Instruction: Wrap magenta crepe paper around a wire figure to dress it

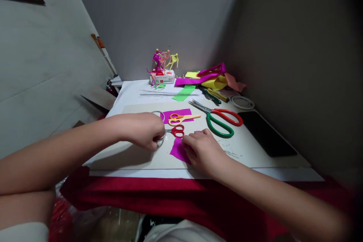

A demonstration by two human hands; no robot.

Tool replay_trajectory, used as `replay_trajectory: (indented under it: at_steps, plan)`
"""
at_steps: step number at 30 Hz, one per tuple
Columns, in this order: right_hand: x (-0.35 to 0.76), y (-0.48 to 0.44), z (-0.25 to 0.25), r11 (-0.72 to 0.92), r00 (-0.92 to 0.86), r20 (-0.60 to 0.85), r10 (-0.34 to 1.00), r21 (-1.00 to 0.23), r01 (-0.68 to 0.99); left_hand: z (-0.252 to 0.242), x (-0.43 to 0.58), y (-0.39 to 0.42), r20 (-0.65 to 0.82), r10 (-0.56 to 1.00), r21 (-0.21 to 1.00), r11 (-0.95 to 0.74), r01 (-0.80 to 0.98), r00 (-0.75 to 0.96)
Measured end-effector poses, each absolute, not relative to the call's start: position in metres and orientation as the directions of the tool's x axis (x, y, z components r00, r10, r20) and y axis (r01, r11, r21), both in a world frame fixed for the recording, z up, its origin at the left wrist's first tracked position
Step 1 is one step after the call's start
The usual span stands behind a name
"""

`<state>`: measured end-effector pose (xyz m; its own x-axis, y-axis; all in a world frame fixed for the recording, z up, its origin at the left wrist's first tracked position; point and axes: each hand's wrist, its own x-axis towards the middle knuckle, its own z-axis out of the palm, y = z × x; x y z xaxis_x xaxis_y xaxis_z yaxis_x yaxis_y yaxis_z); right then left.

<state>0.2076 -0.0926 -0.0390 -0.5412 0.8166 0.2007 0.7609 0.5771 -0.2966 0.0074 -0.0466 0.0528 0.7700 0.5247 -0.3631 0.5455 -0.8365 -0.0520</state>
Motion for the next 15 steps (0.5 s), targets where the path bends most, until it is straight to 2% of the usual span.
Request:
replay_trajectory:
  at_steps: [5, 10, 15]
  plan:
    - [0.207, -0.094, -0.037, 0.581, -0.553, 0.183, 0.813, -0.302, 0.756, 0.065, 0.003, -0.058, -0.272, 0.537, -0.027, -0.834, 0.551, 0.799]
    - [0.208, -0.1, -0.028, 0.564, -0.566, 0.121, 0.815, -0.386, 0.73, 0.05, 0.007, -0.085, -0.211, 0.513, -0.004, -0.851, 0.524, 0.832]
    - [0.21, -0.103, -0.023, 0.518, -0.539, 0.082, 0.838, -0.429, 0.74, 0.023, 0.008, -0.098, -0.101, 0.444, -0.098, -0.895, 0.435, 0.891]
